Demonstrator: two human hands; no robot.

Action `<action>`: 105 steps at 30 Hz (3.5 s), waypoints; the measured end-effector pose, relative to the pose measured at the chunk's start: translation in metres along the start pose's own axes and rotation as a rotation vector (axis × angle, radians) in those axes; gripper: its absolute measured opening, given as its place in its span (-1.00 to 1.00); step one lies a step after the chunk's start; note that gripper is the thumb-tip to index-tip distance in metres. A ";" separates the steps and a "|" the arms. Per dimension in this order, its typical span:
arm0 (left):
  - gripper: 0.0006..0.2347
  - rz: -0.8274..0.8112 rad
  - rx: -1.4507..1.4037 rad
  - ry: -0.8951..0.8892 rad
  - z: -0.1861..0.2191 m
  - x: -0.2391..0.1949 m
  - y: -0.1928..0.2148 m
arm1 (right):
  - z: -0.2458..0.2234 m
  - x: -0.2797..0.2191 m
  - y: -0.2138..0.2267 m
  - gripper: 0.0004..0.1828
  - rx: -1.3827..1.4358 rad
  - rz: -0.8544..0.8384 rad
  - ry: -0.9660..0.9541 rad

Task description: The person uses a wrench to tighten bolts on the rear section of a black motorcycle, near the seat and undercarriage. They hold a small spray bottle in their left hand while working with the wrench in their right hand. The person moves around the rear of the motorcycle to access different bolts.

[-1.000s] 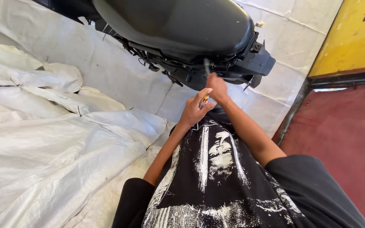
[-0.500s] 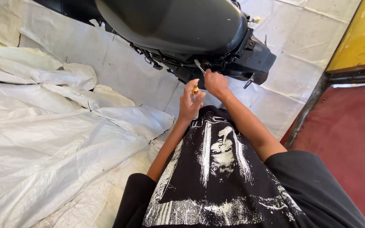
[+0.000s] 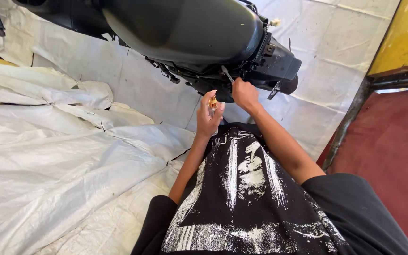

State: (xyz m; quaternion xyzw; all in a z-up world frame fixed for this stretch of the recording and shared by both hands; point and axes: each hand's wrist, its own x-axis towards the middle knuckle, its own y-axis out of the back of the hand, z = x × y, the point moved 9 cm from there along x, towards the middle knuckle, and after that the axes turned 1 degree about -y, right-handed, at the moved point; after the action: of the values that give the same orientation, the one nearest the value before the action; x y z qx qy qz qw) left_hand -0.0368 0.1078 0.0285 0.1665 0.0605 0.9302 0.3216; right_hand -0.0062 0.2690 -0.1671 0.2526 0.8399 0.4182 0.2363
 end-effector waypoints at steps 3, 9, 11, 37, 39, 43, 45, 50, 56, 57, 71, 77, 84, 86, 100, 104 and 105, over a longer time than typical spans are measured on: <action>-0.58 -0.004 0.001 0.052 -0.010 -0.005 0.004 | 0.013 0.007 -0.037 -0.62 -0.039 -0.097 -0.118; -0.58 -0.055 -0.014 0.053 -0.015 0.008 0.002 | -0.007 0.014 -0.038 -0.68 -0.110 -0.059 -0.051; -0.59 -0.068 -0.017 0.041 -0.019 0.015 0.006 | -0.007 0.001 -0.007 -0.67 -0.119 -0.025 -0.060; -0.62 -0.373 -0.103 -0.154 -0.032 0.090 0.101 | -0.028 -0.035 -0.013 -0.63 -0.110 0.080 -0.493; -0.61 -0.396 -0.121 -0.170 -0.033 0.089 0.107 | -0.022 -0.041 -0.019 -0.60 -0.084 0.072 -0.514; -0.62 -0.448 -0.144 -0.179 -0.034 0.092 0.121 | -0.067 -0.046 -0.029 -0.66 -0.205 0.145 -0.450; -0.62 -0.485 -0.120 -0.182 -0.032 0.096 0.129 | -0.059 -0.048 -0.045 -0.63 -0.085 0.050 -0.567; -0.62 -0.511 -0.130 -0.191 -0.045 0.096 0.149 | -0.072 -0.050 -0.031 -0.61 -0.001 0.108 -0.665; -0.60 -0.555 -0.119 -0.189 -0.044 0.093 0.164 | -0.094 -0.052 -0.047 -0.63 0.047 0.156 -0.682; -0.61 -0.566 -0.106 -0.184 -0.045 0.094 0.164 | -0.094 -0.053 -0.034 -0.62 0.111 0.182 -0.724; -0.61 -0.609 -0.040 -0.157 -0.066 0.091 0.186 | -0.082 -0.061 -0.047 -0.60 0.059 0.156 -0.794; -0.61 -0.630 -0.030 -0.167 -0.074 0.100 0.193 | -0.094 -0.054 -0.075 -0.63 0.022 0.155 -0.767; -0.60 -0.638 0.001 -0.197 -0.063 0.097 0.193 | -0.086 -0.068 -0.084 -0.59 0.116 0.185 -0.770; -0.61 -0.652 -0.007 -0.188 -0.058 0.100 0.189 | -0.083 -0.065 -0.081 -0.62 0.094 0.200 -0.774; -0.60 -0.632 0.010 -0.185 -0.053 0.104 0.177 | -0.048 -0.069 -0.078 -0.73 0.173 0.279 -0.730; -0.61 -0.625 0.040 -0.185 -0.053 0.103 0.172 | -0.042 -0.064 -0.087 -0.79 0.268 0.287 -0.669; -0.60 -0.627 0.038 -0.193 -0.051 0.103 0.170 | -0.044 -0.061 -0.096 -0.83 0.282 0.245 -0.627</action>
State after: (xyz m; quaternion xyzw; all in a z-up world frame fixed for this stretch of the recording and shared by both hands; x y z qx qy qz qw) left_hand -0.2289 0.0373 0.0460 0.2330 0.0955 0.7646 0.5932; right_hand -0.0085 0.1556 -0.2114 0.4976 0.7395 0.2255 0.3933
